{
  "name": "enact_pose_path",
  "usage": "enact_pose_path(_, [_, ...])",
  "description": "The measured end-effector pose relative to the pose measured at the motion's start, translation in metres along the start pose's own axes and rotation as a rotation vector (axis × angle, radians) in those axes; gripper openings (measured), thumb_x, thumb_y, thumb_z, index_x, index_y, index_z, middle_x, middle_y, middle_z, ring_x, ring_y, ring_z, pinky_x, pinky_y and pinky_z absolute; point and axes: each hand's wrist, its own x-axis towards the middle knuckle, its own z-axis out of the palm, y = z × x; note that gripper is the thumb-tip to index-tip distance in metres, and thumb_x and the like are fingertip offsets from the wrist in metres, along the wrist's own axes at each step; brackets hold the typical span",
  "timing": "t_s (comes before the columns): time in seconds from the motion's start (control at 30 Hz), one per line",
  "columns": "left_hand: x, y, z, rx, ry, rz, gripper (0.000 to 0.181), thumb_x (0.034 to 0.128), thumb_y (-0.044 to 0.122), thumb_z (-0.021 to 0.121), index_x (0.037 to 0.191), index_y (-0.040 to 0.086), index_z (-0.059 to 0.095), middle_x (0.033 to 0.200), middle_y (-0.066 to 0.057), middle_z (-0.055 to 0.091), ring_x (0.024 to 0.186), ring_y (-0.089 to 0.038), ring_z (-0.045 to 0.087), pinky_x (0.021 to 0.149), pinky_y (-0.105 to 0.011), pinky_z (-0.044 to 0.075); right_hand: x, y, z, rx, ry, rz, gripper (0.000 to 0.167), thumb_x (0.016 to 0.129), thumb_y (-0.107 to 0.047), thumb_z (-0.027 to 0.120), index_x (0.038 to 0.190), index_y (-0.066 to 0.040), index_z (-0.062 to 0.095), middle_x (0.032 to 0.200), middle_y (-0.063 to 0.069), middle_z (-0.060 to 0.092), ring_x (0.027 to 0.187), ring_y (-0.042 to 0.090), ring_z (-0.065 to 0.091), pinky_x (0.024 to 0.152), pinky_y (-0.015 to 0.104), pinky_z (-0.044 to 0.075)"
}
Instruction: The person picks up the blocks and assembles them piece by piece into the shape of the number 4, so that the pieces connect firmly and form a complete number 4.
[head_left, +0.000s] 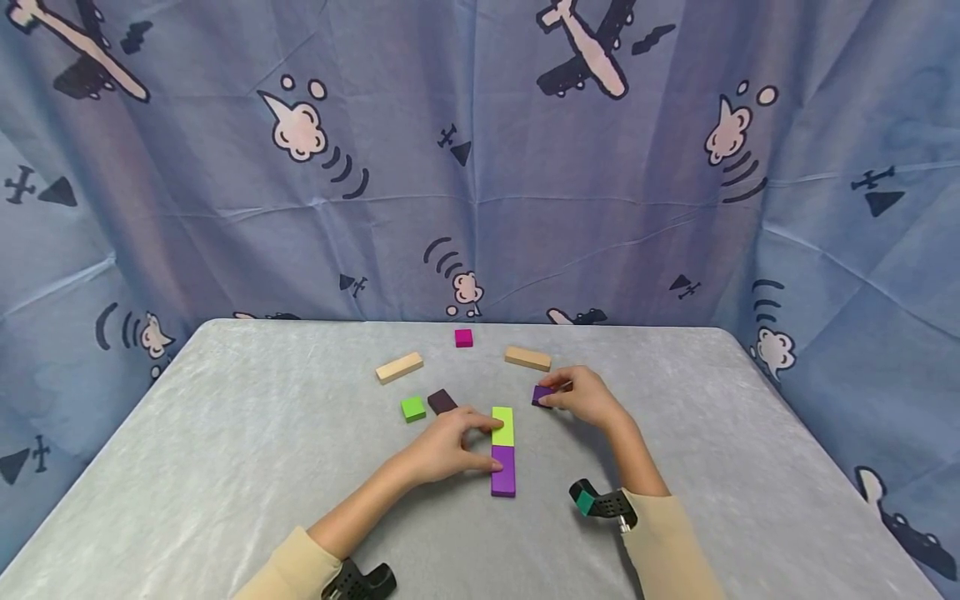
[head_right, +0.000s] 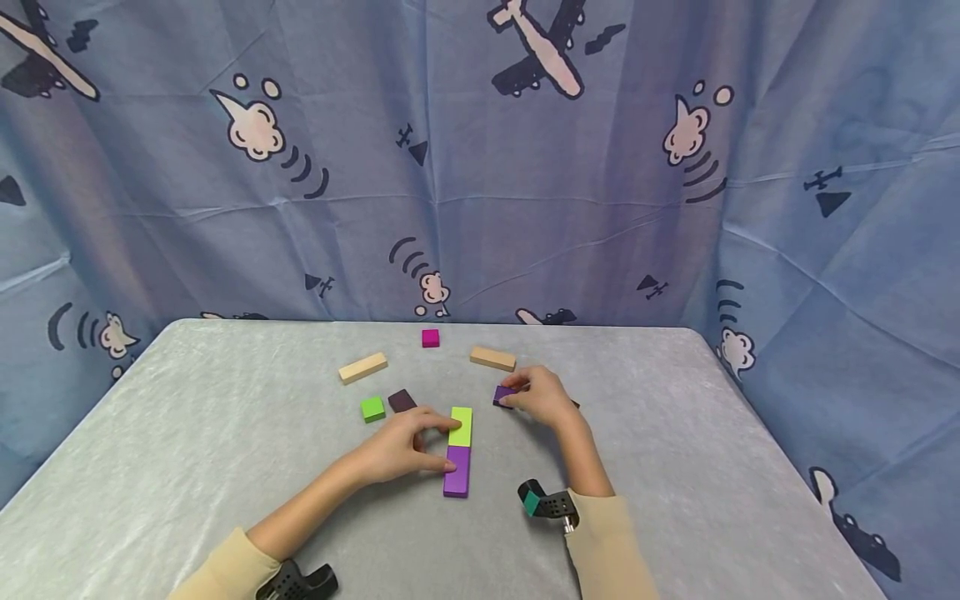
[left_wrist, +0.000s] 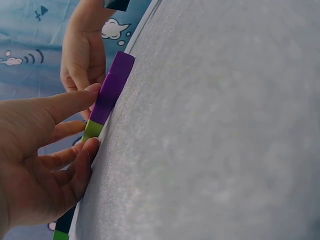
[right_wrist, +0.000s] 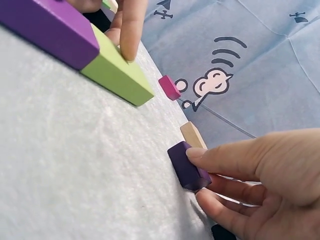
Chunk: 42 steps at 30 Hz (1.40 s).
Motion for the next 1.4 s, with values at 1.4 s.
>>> enact_pose_path(1.4, [-0.001, 0.002, 0.001, 0.016, 0.012, 0.006, 0.055, 0.0859, 0.021, 0.090, 0.133, 0.000, 0.071, 0.122, -0.015, 0.070, 0.084, -0.014, 0.058, 0.076, -0.022, 0.049, 0.007, 0.000, 0.026, 0.136, 0.043, -0.073, 0.028, 0.099, -0.009, 0.073, 0.122, 0.007, 0.074, 0.116, 0.021, 0.073, 0.097, 0.020, 0.067, 0.081, 0.028, 0.051])
